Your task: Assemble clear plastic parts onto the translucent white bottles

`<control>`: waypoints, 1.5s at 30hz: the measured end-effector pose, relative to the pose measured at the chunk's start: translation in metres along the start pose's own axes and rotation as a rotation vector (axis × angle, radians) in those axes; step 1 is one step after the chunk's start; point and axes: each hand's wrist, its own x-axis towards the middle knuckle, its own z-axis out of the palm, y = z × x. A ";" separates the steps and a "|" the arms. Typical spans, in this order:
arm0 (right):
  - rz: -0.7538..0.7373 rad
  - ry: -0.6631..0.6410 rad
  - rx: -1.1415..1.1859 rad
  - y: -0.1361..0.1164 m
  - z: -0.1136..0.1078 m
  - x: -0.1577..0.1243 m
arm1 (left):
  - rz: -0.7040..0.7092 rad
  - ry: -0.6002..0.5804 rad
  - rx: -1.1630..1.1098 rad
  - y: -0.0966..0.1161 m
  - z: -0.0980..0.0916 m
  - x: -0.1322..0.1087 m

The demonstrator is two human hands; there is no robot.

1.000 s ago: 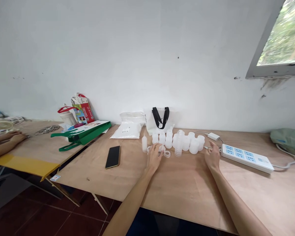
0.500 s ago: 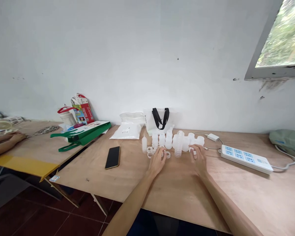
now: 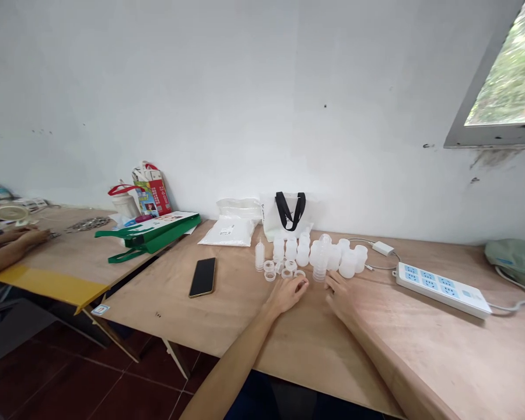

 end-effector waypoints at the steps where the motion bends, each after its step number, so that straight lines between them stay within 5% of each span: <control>1: 0.006 0.015 -0.024 0.000 -0.002 0.000 | -0.001 0.001 -0.005 0.000 0.000 0.000; 15: -0.002 -0.111 0.055 -0.003 -0.002 0.000 | -0.011 -0.015 -0.013 -0.001 0.000 0.000; 20: 0.062 -0.162 0.176 -0.008 -0.003 -0.001 | -0.057 0.005 -0.444 0.002 0.004 -0.001; 24: 0.337 -0.229 0.454 -0.023 -0.001 0.006 | -0.099 -0.066 -0.867 0.009 0.014 0.001; 32: 0.736 -0.519 1.171 -0.042 0.011 0.006 | -0.110 -0.293 -1.177 0.020 0.016 0.000; 37: 0.743 -0.600 1.246 -0.043 0.006 0.007 | -0.112 -0.384 -1.310 0.017 0.024 -0.001; 45: 0.699 -0.513 1.121 -0.040 0.015 0.009 | -0.198 -0.322 -1.358 0.012 0.035 0.003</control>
